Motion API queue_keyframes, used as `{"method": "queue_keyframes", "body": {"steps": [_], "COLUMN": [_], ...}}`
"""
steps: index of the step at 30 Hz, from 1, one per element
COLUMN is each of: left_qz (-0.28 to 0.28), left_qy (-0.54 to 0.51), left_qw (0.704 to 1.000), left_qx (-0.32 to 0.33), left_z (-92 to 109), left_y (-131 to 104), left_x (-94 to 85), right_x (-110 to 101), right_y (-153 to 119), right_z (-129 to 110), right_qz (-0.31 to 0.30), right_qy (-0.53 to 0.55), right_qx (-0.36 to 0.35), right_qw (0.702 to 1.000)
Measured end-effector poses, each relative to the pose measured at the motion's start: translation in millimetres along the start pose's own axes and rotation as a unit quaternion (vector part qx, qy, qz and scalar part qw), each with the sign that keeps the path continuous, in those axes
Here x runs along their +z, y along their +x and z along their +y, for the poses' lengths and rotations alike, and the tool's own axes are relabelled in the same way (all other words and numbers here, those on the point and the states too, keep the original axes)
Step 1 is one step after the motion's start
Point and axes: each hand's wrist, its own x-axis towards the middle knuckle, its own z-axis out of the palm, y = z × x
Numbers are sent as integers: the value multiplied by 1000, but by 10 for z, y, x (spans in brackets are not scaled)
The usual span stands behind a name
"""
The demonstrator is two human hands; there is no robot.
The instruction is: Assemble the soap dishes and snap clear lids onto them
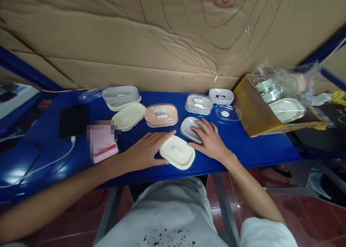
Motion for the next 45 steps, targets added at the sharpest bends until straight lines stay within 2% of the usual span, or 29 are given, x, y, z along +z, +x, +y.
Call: {"method": "queue_keyframes", "body": {"steps": [3, 7, 11, 15, 17, 20, 24, 27, 29, 32, 34, 36, 37, 39, 41, 43, 45], "left_qz": [10, 56, 71, 70, 83, 132, 184, 192, 204, 196, 157, 115, 99, 81, 77, 80, 82], "left_qy": [2, 8, 10, 5, 11, 34, 115, 148, 133, 91, 81, 87, 89, 85, 74, 62, 54], "left_qw": [1000, 996, 995, 995, 994, 987, 961, 949, 956, 976, 982, 982, 982, 982, 983, 983, 983], "left_qx": [-19, -66, -74, -75, -76, -84, -169, -205, -165, -28, 66, 123, 136, 146, 149, 154, 158], "left_z": [18, 34, 15, -32, -87, -272, -634, -730, -642, -395, -267, -223, -230, -276, -329, -362, -372], "left_y": [-62, -106, -69, -87, -151, -286, -434, -471, -455, -391, -332, -269, -239, -186, -143, -103, -66], "left_x": [9, 47, 100, 108, 53, -123, -386, -459, -437, -343, -269, -207, -185, -163, -165, -172, -171], "right_x": [12, -22, 49, 150, 177, 207, 234, 248, 265, 279, 241, 141, 71, -87, -232, -335, -385], "right_y": [44, 52, 86, 158, 175, 159, 104, 76, 74, 115, 170, 215, 221, 176, 52, -121, -281], "right_z": [7, -117, -331, -451, -473, -514, -597, -656, -693, -693, -578, -310, -119, 337, 785, 1089, 1161], "right_qz": [6, 38, -34, -52, -53, -42, -42, -52, -58, -67, -72, -50, -23, 60, 110, 99, 84], "right_qy": [-8, 46, 62, 10, -16, -58, -94, -107, -105, -87, -66, -52, -54, -99, -168, -184, -185], "right_qx": [3, -16, -121, -156, -166, -181, -191, -187, -185, -186, -199, -176, -138, -9, 112, 155, 156], "right_qw": [1000, 998, 990, 986, 985, 981, 976, 975, 975, 976, 975, 982, 989, 993, 973, 965, 967]}}
